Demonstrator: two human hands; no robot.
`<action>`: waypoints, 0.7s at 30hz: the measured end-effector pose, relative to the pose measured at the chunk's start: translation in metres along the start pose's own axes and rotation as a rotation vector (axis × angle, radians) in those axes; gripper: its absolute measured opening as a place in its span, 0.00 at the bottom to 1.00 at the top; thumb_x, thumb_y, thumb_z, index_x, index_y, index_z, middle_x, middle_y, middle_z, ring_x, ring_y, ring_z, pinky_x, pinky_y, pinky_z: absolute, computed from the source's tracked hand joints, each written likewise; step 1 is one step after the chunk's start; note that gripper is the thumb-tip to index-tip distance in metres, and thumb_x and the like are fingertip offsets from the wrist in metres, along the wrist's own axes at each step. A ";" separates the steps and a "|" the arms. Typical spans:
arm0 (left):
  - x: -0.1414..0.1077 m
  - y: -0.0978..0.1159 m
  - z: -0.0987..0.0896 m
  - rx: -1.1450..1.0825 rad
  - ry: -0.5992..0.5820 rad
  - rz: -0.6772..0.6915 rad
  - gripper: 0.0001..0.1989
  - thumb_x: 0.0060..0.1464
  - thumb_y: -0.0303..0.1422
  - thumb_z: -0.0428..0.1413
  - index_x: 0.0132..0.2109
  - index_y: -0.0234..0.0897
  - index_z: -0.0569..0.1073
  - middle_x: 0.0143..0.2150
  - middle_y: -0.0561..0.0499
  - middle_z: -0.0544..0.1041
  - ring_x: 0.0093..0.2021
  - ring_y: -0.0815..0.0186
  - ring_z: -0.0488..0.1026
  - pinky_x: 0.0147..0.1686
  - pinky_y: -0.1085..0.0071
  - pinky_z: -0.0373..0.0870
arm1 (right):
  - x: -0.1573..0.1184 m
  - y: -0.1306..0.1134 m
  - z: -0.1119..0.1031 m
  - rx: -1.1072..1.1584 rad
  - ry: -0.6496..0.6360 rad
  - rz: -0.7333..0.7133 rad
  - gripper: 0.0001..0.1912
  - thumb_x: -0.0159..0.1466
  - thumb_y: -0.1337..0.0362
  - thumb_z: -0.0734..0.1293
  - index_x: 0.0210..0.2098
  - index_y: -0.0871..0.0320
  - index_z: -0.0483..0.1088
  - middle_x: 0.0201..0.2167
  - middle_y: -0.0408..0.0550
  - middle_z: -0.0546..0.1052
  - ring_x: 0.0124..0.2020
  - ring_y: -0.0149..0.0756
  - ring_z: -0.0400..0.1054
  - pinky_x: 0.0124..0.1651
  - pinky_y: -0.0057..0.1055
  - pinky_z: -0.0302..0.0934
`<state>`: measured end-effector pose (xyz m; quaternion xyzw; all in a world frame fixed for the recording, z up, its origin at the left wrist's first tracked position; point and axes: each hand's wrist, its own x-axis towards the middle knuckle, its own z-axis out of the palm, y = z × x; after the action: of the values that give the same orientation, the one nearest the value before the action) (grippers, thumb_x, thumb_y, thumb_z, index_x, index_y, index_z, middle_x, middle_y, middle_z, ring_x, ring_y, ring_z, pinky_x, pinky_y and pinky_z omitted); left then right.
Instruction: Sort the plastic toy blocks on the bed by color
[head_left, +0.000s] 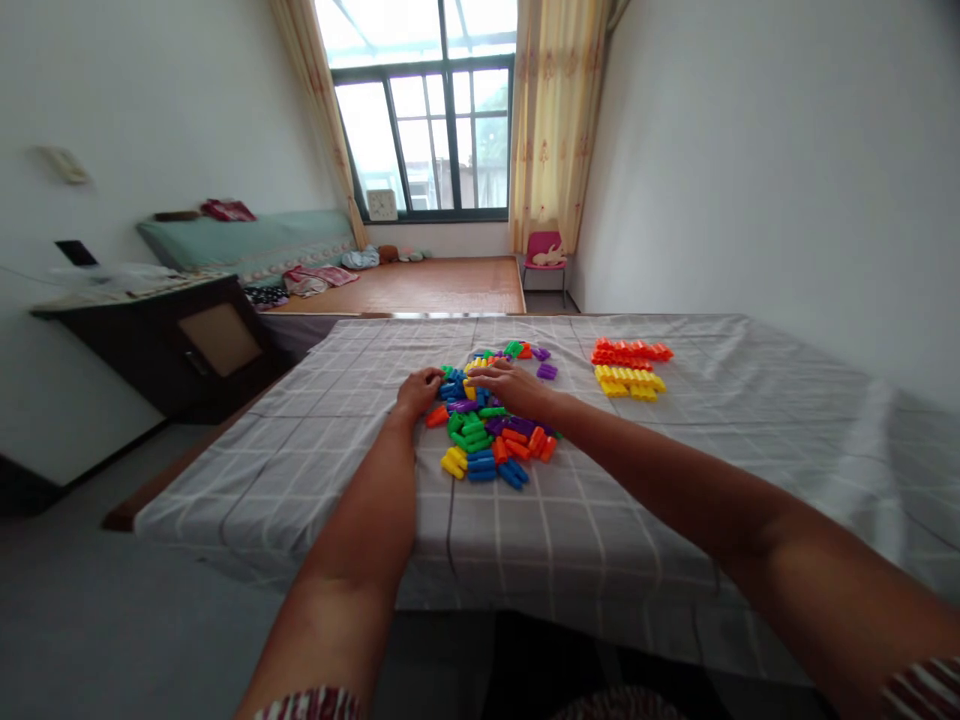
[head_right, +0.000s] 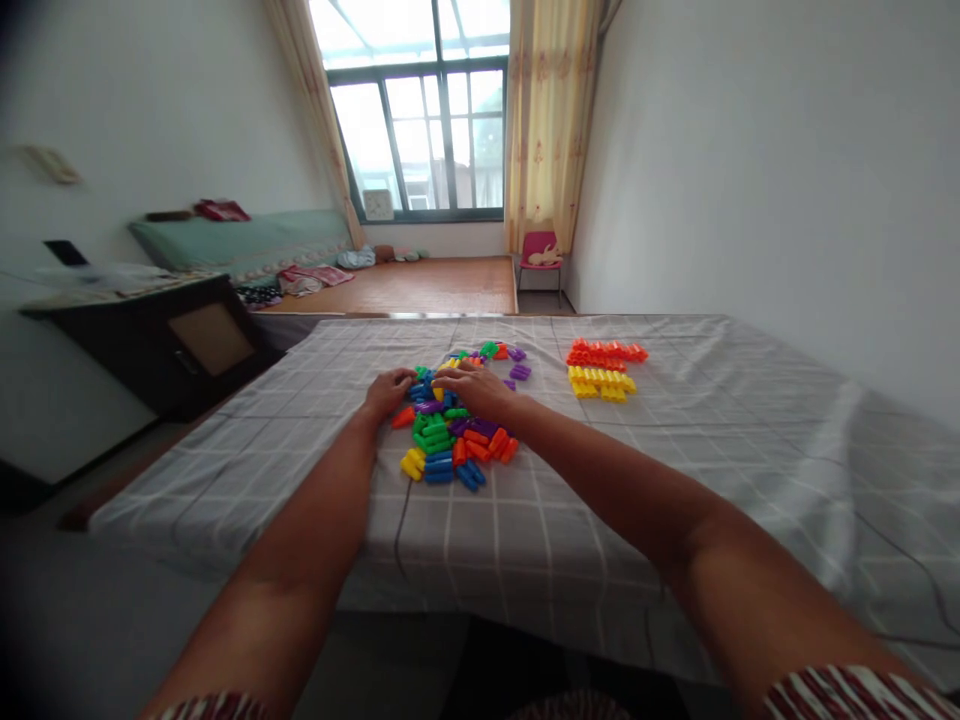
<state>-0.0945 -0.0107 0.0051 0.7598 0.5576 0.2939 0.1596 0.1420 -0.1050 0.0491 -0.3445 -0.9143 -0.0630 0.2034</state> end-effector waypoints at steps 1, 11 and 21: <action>0.000 0.000 0.000 -0.003 -0.003 0.002 0.17 0.54 0.36 0.53 0.49 0.41 0.78 0.45 0.49 0.81 0.42 0.62 0.76 0.41 0.72 0.69 | 0.010 0.000 0.004 -0.022 -0.025 -0.014 0.23 0.65 0.74 0.59 0.54 0.49 0.71 0.57 0.46 0.71 0.55 0.40 0.63 0.57 0.37 0.57; 0.004 -0.004 0.003 0.026 -0.002 -0.006 0.17 0.55 0.35 0.51 0.49 0.42 0.78 0.44 0.51 0.81 0.42 0.64 0.76 0.40 0.74 0.69 | -0.008 0.018 -0.014 0.053 0.024 0.204 0.14 0.66 0.70 0.62 0.47 0.57 0.75 0.48 0.53 0.73 0.44 0.37 0.69 0.47 0.33 0.62; 0.006 -0.009 0.005 -0.036 0.008 -0.020 0.17 0.54 0.36 0.50 0.46 0.40 0.78 0.40 0.51 0.82 0.40 0.64 0.77 0.39 0.73 0.71 | -0.113 0.060 -0.052 0.758 0.156 0.671 0.18 0.61 0.57 0.66 0.47 0.60 0.73 0.30 0.47 0.78 0.28 0.33 0.73 0.28 0.26 0.64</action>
<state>-0.0973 -0.0014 -0.0020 0.7501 0.5602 0.3054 0.1741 0.2757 -0.1414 0.0482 -0.5154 -0.6941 0.3163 0.3906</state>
